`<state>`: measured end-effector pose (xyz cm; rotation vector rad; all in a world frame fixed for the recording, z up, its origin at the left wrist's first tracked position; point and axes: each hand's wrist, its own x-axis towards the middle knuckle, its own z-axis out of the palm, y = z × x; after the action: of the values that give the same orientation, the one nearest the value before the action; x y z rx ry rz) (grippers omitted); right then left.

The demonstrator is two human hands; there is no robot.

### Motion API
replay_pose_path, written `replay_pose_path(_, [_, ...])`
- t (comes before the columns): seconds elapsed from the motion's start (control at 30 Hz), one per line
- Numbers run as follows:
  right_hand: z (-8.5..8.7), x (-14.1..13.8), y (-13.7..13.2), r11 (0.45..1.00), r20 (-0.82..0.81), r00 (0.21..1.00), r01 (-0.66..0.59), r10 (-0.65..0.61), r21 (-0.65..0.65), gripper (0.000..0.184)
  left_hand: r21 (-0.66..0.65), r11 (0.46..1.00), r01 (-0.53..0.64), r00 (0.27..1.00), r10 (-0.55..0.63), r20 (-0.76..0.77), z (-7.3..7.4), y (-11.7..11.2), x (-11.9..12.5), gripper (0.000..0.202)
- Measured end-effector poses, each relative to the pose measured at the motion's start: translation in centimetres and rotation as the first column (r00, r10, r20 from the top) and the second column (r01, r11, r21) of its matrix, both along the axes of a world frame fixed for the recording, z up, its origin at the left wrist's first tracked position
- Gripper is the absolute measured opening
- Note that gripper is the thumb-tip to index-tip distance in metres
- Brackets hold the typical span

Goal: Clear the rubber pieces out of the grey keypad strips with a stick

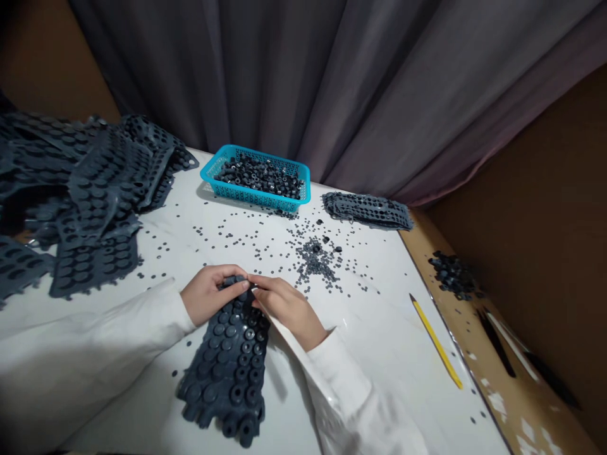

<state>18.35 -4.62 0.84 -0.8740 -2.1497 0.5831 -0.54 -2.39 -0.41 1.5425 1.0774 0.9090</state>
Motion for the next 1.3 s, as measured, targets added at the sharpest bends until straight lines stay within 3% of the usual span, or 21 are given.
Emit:
replay_pose_path(0.27, [-0.3, -0.2, 0.1, 1.000, -0.024, 1.000, 0.014, -0.015, -0.020, 0.017, 0.007, 1.000, -0.007, 1.000, 0.007, 0.002, 0.1, 0.0, 0.1, 0.018])
replay_pose_path(0.4, [-0.6, -0.2, -0.1, 0.992, -0.125, 0.986, 0.097, -0.107, -0.085, 0.014, 0.005, 1.000, -0.006, 1.000, 0.006, -0.002, 0.2, -0.1, 0.1, 0.019])
replay_pose_path(0.6, [-0.7, -0.3, -0.3, 0.938, -0.403, 0.856, 0.230, -0.322, -0.261, 0.007, 0.008, 1.000, -0.002, 1.000, 0.002, 0.003, 0.1, -0.1, -0.1, 0.019])
replay_pose_path(0.73, [-0.8, -0.3, -0.2, 0.912, -0.437, 0.816, 0.249, -0.379, -0.325, 0.009, 0.029, 0.999, 0.015, 1.000, -0.015, -0.004, -0.1, -0.2, -0.3, 0.022])
replay_pose_path(0.83, [-0.7, -0.2, -0.2, 0.905, -0.427, 0.810, 0.275, -0.401, -0.325, 0.011, 0.111, 0.993, -0.027, 1.000, 0.026, 0.017, 0.3, 0.1, -0.4, 0.035])
replay_pose_path(0.97, [-0.2, -0.2, -0.2, 0.887, -0.404, 0.795, 0.360, -0.453, -0.289, 0.011, 0.295, 0.946, -0.133, 0.991, 0.120, 0.061, 1.7, 1.8, -0.5, 0.054])
replay_pose_path(1.07, [0.1, -0.2, -0.1, 0.879, -0.402, 0.784, 0.391, -0.474, -0.274, 0.009, 0.406, 0.911, -0.077, 0.996, 0.090, -0.013, 2.4, 4.4, -0.5, 0.056])
replay_pose_path(1.2, [0.1, 0.0, 0.0, 0.875, -0.429, 0.764, 0.403, -0.482, -0.267, 0.010, 0.417, 0.909, 0.017, 0.988, 0.049, -0.147, 2.4, 8.5, -0.9, 0.051])
replay_pose_path(1.3, [0.2, 0.3, 0.3, 0.882, -0.433, 0.769, 0.427, -0.471, -0.202, 0.009, 0.420, 0.906, 0.039, 0.958, 0.085, -0.273, 3.1, 9.8, -1.6, 0.046])
